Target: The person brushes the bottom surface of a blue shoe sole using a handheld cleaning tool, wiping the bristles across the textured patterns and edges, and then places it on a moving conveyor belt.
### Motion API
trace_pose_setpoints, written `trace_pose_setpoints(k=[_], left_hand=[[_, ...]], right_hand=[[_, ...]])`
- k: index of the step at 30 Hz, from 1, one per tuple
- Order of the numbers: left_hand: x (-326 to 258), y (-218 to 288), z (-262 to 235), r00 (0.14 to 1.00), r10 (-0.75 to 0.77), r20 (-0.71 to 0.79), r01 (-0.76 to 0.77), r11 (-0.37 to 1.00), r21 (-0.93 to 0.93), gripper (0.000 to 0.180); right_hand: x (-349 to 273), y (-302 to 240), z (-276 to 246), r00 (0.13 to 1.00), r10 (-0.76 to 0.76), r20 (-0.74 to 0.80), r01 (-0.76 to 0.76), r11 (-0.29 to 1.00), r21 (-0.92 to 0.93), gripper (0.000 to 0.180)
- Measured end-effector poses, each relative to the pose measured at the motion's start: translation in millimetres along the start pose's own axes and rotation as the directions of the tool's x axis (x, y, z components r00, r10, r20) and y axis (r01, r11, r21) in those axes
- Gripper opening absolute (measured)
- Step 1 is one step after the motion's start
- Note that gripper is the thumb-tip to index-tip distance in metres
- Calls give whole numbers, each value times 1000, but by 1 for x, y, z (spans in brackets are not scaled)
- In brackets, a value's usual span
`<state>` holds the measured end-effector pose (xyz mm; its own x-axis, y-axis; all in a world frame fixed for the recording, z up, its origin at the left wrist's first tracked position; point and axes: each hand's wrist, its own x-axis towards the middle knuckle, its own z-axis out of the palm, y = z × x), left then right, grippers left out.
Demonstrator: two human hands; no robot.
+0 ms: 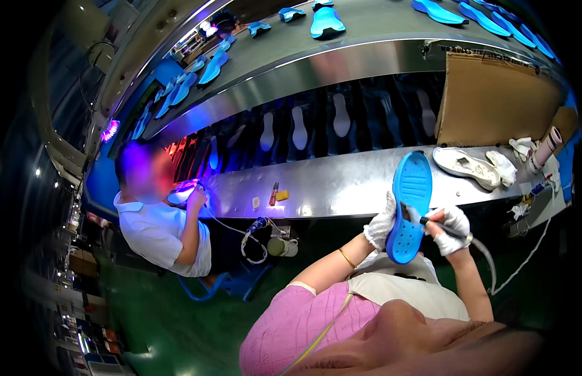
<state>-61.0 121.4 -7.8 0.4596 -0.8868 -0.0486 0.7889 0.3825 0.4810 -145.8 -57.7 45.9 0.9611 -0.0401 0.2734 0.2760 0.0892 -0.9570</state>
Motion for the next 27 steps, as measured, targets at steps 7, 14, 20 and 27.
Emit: trace_pose_setpoints(k=[7,14,20,27], left_hand=[[29,8,29,990,129,-48,-128,991,37,106],[42,25,9,916,390,-96,-397,915,-65,99],[53,30,-10,834,552,-22,-549,824,-142,87],[62,51,24,752,571,329,-503,820,-274,105]], right_hand=[[8,-5,9,986,-164,0,163,977,-139,17],[20,-15,7,997,-68,-36,65,995,-82,8],[17,-30,13,977,211,40,-214,962,168,9],[11,-21,15,995,79,61,-85,990,113,13]])
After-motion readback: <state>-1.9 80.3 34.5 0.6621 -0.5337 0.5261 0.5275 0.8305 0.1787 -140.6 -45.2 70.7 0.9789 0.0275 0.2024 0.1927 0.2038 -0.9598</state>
